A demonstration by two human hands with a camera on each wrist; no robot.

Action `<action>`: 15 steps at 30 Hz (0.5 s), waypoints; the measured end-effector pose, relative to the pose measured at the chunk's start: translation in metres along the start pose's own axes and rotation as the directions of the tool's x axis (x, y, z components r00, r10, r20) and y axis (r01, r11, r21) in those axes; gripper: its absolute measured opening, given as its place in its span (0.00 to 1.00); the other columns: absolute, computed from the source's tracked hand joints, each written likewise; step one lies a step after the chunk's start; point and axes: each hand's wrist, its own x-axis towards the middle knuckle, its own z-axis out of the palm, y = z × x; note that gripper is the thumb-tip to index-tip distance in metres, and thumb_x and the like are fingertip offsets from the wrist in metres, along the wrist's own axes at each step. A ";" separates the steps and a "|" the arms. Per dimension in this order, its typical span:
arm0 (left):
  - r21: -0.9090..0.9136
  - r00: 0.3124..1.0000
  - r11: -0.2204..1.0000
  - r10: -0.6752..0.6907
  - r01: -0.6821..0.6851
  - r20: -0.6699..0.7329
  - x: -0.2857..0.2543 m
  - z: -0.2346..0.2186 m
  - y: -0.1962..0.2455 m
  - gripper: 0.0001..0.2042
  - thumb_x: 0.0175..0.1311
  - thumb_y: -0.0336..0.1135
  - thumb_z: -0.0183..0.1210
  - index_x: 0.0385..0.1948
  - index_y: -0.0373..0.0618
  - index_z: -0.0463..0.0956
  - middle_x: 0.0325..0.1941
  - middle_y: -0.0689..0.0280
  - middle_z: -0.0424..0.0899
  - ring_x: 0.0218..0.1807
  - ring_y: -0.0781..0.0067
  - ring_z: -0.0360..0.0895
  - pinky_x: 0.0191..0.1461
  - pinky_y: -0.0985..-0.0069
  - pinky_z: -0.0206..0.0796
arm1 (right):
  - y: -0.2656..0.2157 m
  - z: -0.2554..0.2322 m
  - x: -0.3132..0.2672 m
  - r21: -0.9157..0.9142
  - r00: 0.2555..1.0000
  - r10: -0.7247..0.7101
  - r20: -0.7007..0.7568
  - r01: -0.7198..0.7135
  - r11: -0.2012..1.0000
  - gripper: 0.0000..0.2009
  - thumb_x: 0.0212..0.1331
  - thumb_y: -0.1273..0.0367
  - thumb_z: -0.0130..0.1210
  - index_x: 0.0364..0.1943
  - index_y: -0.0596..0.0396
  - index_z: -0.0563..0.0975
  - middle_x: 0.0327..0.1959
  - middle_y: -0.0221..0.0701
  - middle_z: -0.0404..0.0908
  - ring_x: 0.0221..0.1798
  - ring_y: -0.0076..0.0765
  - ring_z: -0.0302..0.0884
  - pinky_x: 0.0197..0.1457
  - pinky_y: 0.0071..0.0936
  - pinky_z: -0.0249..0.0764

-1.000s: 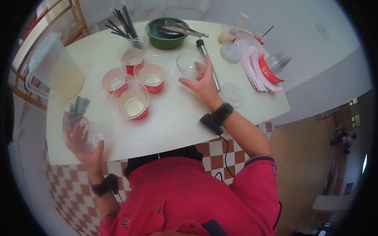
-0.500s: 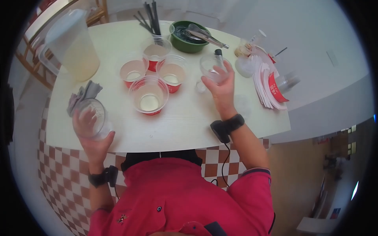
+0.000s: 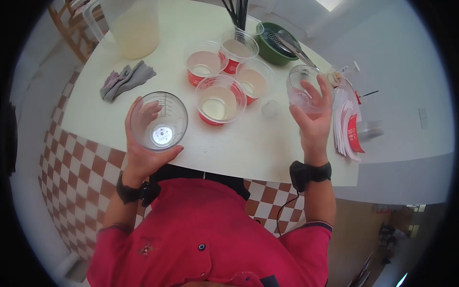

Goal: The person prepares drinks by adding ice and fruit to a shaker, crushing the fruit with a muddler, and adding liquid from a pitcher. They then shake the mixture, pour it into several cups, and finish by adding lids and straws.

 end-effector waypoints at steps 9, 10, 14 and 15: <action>0.060 0.994 0.995 0.068 -0.073 0.081 -0.011 0.002 0.018 0.55 0.33 0.34 0.81 0.70 0.40 0.56 0.69 0.49 0.68 0.68 0.49 0.72 0.69 0.62 0.67 | -0.081 0.074 0.000 -0.413 0.726 -0.065 0.685 0.460 0.786 0.47 0.39 0.68 0.77 0.70 0.58 0.66 0.62 0.41 0.75 0.61 0.43 0.76 0.64 0.37 0.73; 0.076 0.994 0.994 0.074 -0.081 0.086 -0.011 0.001 0.019 0.54 0.33 0.35 0.81 0.70 0.40 0.57 0.69 0.49 0.68 0.67 0.48 0.72 0.69 0.62 0.67 | -0.087 0.079 0.004 -0.439 0.681 -0.091 0.727 0.563 0.700 0.48 0.38 0.67 0.78 0.70 0.58 0.66 0.63 0.42 0.75 0.62 0.45 0.76 0.65 0.38 0.72; 0.074 0.990 0.994 0.066 -0.075 0.123 -0.012 -0.002 0.016 0.56 0.37 0.33 0.81 0.72 0.37 0.52 0.67 0.51 0.70 0.67 0.58 0.73 0.69 0.64 0.68 | -0.114 0.094 0.014 -0.531 0.631 -0.020 0.775 0.669 0.520 0.45 0.36 0.69 0.76 0.67 0.54 0.70 0.64 0.41 0.75 0.63 0.52 0.74 0.66 0.40 0.71; 0.060 0.990 0.996 0.061 -0.069 0.124 -0.012 -0.003 0.015 0.56 0.37 0.33 0.81 0.72 0.37 0.52 0.67 0.51 0.70 0.67 0.58 0.73 0.69 0.64 0.68 | -0.118 0.097 0.015 -0.542 0.634 -0.009 0.773 0.668 0.509 0.44 0.36 0.70 0.76 0.67 0.53 0.70 0.63 0.41 0.75 0.63 0.52 0.74 0.65 0.41 0.72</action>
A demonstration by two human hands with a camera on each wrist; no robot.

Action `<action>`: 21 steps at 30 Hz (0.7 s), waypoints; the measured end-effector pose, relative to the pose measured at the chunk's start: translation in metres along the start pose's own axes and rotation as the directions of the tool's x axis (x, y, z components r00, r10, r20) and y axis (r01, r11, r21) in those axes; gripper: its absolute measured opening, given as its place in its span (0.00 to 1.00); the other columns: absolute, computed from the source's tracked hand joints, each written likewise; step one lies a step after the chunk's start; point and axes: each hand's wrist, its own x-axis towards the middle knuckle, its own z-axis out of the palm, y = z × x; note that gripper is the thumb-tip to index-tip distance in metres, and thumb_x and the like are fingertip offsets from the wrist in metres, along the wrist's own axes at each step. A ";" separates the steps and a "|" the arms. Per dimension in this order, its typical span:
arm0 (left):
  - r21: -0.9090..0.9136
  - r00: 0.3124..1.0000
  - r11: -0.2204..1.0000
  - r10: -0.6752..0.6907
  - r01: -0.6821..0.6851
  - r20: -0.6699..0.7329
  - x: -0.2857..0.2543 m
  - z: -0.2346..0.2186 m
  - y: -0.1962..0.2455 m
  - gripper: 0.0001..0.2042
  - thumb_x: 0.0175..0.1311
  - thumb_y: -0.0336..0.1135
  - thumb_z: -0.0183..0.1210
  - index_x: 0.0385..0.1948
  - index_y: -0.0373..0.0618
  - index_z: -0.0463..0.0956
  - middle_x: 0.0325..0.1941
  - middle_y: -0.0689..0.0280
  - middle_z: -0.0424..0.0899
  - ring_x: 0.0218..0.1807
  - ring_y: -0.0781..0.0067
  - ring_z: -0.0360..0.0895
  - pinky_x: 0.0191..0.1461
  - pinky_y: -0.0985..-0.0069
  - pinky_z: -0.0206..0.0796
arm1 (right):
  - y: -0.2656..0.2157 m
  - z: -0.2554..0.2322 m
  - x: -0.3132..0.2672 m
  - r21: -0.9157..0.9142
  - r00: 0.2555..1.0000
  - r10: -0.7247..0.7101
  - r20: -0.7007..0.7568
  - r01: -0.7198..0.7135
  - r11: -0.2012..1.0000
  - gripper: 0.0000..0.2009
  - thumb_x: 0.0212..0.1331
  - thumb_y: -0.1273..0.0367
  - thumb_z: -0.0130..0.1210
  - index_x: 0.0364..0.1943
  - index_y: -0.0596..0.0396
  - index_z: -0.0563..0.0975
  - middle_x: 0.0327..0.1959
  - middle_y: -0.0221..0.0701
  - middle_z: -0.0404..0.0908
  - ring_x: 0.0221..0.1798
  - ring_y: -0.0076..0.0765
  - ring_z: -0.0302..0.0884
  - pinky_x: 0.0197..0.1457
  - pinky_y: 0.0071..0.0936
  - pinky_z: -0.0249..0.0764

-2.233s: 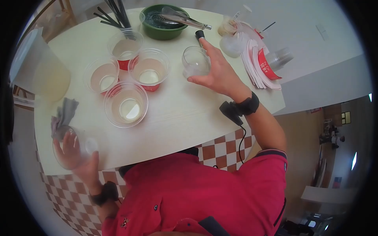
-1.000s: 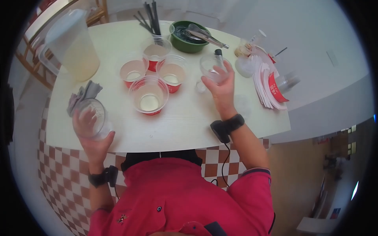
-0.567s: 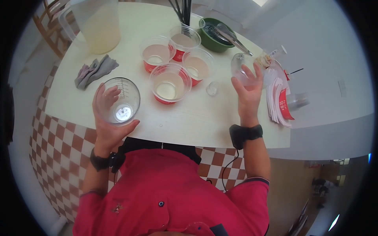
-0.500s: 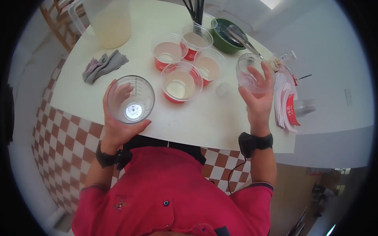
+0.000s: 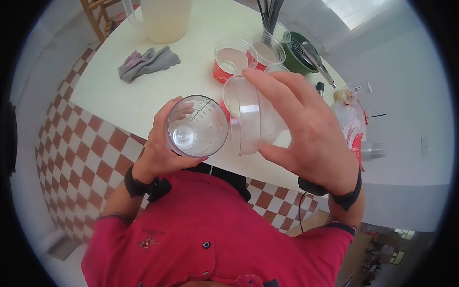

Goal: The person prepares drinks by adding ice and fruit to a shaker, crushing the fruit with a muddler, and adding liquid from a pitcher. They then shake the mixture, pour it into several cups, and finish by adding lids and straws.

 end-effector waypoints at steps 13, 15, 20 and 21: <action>-0.113 0.993 0.990 0.073 -0.084 -0.095 -0.002 0.002 -0.010 0.51 0.36 0.35 0.80 0.68 0.40 0.60 0.68 0.49 0.71 0.67 0.47 0.72 0.69 0.61 0.67 | -0.043 0.000 0.056 -0.070 0.941 -0.203 0.270 0.229 0.971 0.36 0.39 0.68 0.75 0.61 0.48 0.76 0.57 0.35 0.78 0.54 0.46 0.79 0.56 0.41 0.77; -0.116 0.992 0.991 0.059 -0.071 -0.107 -0.001 -0.001 -0.008 0.51 0.36 0.35 0.80 0.68 0.41 0.60 0.68 0.50 0.71 0.67 0.47 0.72 0.69 0.60 0.67 | -0.045 0.002 0.064 -0.006 0.931 -0.217 0.294 0.229 0.974 0.35 0.39 0.68 0.75 0.60 0.48 0.77 0.56 0.36 0.78 0.53 0.47 0.79 0.54 0.40 0.78; -0.156 0.994 0.985 0.063 -0.077 -0.093 0.000 -0.002 -0.012 0.50 0.37 0.35 0.79 0.68 0.42 0.60 0.67 0.50 0.71 0.66 0.47 0.72 0.69 0.59 0.67 | -0.045 0.019 0.083 0.155 0.896 -0.307 0.321 0.270 0.950 0.34 0.38 0.65 0.77 0.56 0.51 0.78 0.54 0.38 0.79 0.52 0.48 0.80 0.52 0.39 0.80; -0.176 0.994 0.983 0.041 -0.059 -0.105 -0.002 0.000 -0.014 0.50 0.37 0.35 0.79 0.69 0.42 0.60 0.67 0.50 0.71 0.66 0.47 0.72 0.69 0.59 0.68 | -0.045 0.024 0.087 0.175 0.893 -0.330 0.306 0.288 0.941 0.33 0.38 0.64 0.77 0.55 0.52 0.78 0.53 0.39 0.79 0.52 0.48 0.80 0.52 0.39 0.80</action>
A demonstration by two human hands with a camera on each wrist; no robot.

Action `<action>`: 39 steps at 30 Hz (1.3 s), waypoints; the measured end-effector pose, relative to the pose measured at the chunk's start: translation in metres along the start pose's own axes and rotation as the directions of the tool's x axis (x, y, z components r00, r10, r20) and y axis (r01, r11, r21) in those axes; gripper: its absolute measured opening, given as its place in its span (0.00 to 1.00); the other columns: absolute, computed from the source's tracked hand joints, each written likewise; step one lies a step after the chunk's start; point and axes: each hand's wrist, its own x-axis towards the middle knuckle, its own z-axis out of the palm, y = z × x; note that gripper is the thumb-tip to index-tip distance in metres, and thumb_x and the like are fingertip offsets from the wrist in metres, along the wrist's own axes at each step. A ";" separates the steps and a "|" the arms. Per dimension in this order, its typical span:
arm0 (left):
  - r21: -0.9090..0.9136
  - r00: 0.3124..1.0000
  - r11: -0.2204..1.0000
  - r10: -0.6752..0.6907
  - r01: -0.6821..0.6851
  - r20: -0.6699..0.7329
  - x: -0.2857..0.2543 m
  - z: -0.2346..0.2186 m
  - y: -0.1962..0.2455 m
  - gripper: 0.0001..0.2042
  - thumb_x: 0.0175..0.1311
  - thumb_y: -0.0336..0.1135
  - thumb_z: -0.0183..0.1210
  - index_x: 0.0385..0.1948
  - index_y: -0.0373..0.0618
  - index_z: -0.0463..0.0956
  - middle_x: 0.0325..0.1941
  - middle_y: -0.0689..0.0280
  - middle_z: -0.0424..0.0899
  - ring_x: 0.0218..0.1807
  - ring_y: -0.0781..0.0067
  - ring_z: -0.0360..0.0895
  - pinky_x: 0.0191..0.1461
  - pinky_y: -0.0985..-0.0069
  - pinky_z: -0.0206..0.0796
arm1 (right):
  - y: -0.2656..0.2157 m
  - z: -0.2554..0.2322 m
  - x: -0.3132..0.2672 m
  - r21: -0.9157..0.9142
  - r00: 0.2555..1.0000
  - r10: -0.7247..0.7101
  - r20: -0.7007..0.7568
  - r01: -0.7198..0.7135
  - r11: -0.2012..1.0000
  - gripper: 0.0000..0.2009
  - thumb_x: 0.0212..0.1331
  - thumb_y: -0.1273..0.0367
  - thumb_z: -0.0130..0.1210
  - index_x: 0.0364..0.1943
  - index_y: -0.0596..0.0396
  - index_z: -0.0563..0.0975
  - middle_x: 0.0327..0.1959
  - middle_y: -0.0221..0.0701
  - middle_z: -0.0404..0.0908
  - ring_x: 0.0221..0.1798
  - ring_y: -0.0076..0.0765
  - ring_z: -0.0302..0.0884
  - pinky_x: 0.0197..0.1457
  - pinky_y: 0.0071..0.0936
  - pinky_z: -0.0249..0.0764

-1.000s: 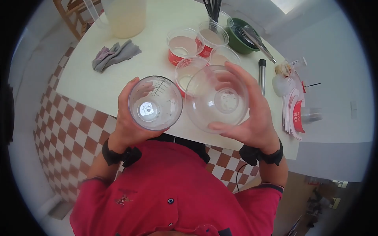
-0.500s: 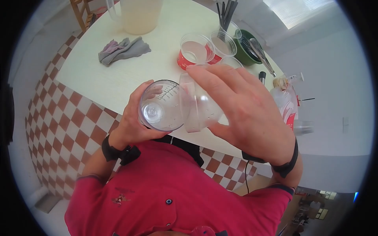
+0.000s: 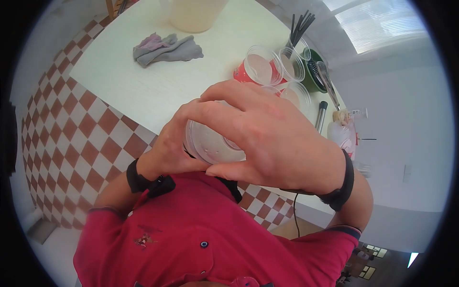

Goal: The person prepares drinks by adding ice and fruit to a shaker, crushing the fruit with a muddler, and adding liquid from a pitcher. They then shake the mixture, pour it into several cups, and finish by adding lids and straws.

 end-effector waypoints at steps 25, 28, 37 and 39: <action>0.056 0.975 0.975 -0.216 0.214 0.044 -0.038 -0.005 -0.021 0.59 0.39 0.37 0.82 0.74 0.39 0.48 0.71 0.51 0.64 0.67 0.57 0.72 0.67 0.63 0.69 | 0.083 0.062 -0.182 0.441 0.319 0.643 -0.696 -0.517 0.734 0.36 0.54 0.64 0.71 0.67 0.56 0.68 0.65 0.39 0.73 0.64 0.41 0.75 0.62 0.39 0.76; 0.100 0.958 0.958 -0.276 0.267 0.080 -0.043 -0.010 -0.022 0.59 0.39 0.36 0.82 0.74 0.38 0.47 0.71 0.52 0.65 0.67 0.58 0.72 0.67 0.64 0.69 | 0.106 0.100 -0.225 0.534 0.230 0.871 -0.433 -0.714 0.454 0.39 0.55 0.61 0.71 0.71 0.54 0.65 0.67 0.40 0.71 0.65 0.41 0.73 0.62 0.38 0.74; 0.227 0.897 0.889 -0.429 0.398 0.107 -0.052 -0.015 -0.021 0.60 0.38 0.36 0.82 0.74 0.36 0.47 0.70 0.52 0.65 0.66 0.61 0.72 0.67 0.66 0.69 | 0.135 0.150 -0.196 0.415 0.342 0.856 -0.388 -0.765 0.493 0.38 0.50 0.58 0.73 0.67 0.53 0.70 0.55 0.36 0.78 0.51 0.33 0.77 0.49 0.31 0.77; 0.228 0.928 0.910 -0.368 0.345 0.065 -0.047 -0.010 -0.021 0.60 0.38 0.36 0.82 0.73 0.36 0.47 0.70 0.52 0.65 0.67 0.61 0.72 0.68 0.65 0.68 | 0.135 0.150 -0.198 0.518 0.304 0.859 -0.413 -0.697 0.495 0.30 0.52 0.61 0.72 0.59 0.57 0.75 0.52 0.38 0.79 0.48 0.34 0.79 0.50 0.31 0.78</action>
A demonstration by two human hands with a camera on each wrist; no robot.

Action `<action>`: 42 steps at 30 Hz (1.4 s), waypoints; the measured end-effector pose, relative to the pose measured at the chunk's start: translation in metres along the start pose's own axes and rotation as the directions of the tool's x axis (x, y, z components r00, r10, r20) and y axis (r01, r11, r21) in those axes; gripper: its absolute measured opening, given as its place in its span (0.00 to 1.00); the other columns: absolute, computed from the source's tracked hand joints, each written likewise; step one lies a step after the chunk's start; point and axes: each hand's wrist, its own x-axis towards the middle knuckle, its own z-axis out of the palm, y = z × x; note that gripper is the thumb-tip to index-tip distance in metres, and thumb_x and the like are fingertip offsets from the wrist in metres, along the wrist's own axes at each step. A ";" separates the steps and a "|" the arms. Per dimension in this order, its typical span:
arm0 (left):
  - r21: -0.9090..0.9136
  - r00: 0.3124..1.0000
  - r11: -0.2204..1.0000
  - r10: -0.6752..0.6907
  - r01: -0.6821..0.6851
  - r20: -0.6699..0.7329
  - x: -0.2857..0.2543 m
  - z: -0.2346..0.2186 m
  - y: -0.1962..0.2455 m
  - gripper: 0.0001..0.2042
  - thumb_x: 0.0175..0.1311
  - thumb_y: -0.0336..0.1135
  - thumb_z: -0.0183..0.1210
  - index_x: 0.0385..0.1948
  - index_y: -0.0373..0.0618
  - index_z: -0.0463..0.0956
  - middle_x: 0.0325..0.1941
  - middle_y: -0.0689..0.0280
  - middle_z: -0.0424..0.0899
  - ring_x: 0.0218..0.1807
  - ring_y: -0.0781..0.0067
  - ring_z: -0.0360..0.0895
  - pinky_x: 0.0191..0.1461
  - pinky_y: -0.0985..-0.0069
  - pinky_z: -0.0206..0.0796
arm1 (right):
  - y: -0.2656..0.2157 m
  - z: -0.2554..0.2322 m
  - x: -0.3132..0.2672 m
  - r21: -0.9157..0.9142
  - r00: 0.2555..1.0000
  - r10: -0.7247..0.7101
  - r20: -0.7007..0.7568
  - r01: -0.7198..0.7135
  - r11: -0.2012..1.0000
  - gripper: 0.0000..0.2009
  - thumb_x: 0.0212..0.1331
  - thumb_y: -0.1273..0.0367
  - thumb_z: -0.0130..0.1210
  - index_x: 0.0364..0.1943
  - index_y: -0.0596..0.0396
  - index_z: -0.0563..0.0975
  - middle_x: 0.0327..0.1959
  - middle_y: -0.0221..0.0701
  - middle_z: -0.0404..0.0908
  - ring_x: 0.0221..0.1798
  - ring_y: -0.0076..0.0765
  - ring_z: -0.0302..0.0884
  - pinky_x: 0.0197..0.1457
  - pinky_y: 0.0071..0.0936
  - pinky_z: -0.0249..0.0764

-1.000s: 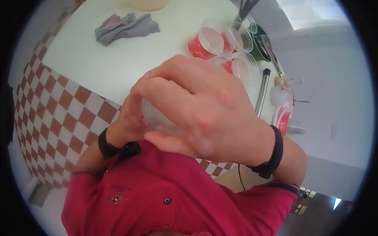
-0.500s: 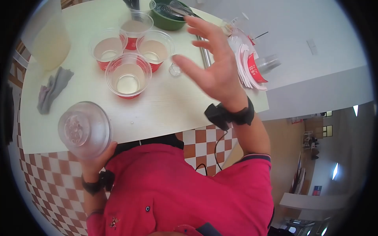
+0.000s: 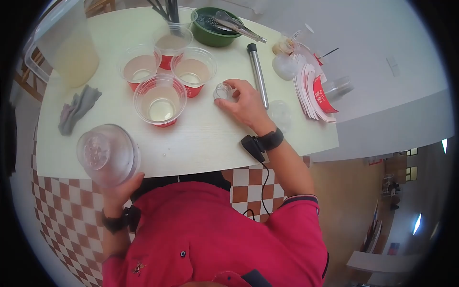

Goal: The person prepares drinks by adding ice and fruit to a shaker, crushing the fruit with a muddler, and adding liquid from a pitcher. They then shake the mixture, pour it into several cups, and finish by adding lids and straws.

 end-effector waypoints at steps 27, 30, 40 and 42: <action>-0.166 0.942 0.932 0.300 -0.323 -0.149 0.033 0.004 0.040 0.56 0.38 0.40 0.81 0.73 0.42 0.53 0.70 0.49 0.67 0.69 0.46 0.70 0.70 0.60 0.66 | -0.276 -0.043 -0.011 -0.032 0.403 -0.771 0.493 0.894 0.446 0.29 0.45 0.72 0.72 0.57 0.51 0.80 0.50 0.38 0.80 0.50 0.47 0.81 0.51 0.38 0.80; -0.139 0.935 0.930 0.318 -0.339 -0.154 0.032 0.003 0.042 0.54 0.38 0.40 0.81 0.72 0.42 0.55 0.70 0.49 0.68 0.68 0.46 0.72 0.68 0.60 0.68 | -0.276 -0.028 -0.009 0.026 0.355 -0.797 0.489 0.907 0.420 0.29 0.49 0.71 0.70 0.60 0.54 0.76 0.52 0.42 0.80 0.53 0.51 0.80 0.54 0.41 0.79; -0.133 0.927 0.923 0.339 -0.361 -0.163 0.031 -0.004 0.045 0.53 0.36 0.36 0.80 0.70 0.41 0.58 0.70 0.51 0.69 0.67 0.47 0.72 0.69 0.62 0.68 | -0.235 -0.002 -0.003 0.255 0.400 -0.851 0.341 0.832 0.493 0.29 0.53 0.71 0.66 0.61 0.61 0.70 0.59 0.44 0.77 0.58 0.49 0.78 0.60 0.37 0.74; -0.125 0.922 0.920 0.351 -0.371 -0.162 0.031 -0.005 0.044 0.52 0.36 0.36 0.80 0.70 0.41 0.58 0.70 0.51 0.69 0.67 0.47 0.72 0.69 0.61 0.68 | -0.224 0.015 -0.007 0.299 0.422 -0.867 0.264 0.819 0.490 0.31 0.54 0.71 0.66 0.64 0.62 0.68 0.60 0.45 0.76 0.60 0.50 0.77 0.62 0.38 0.73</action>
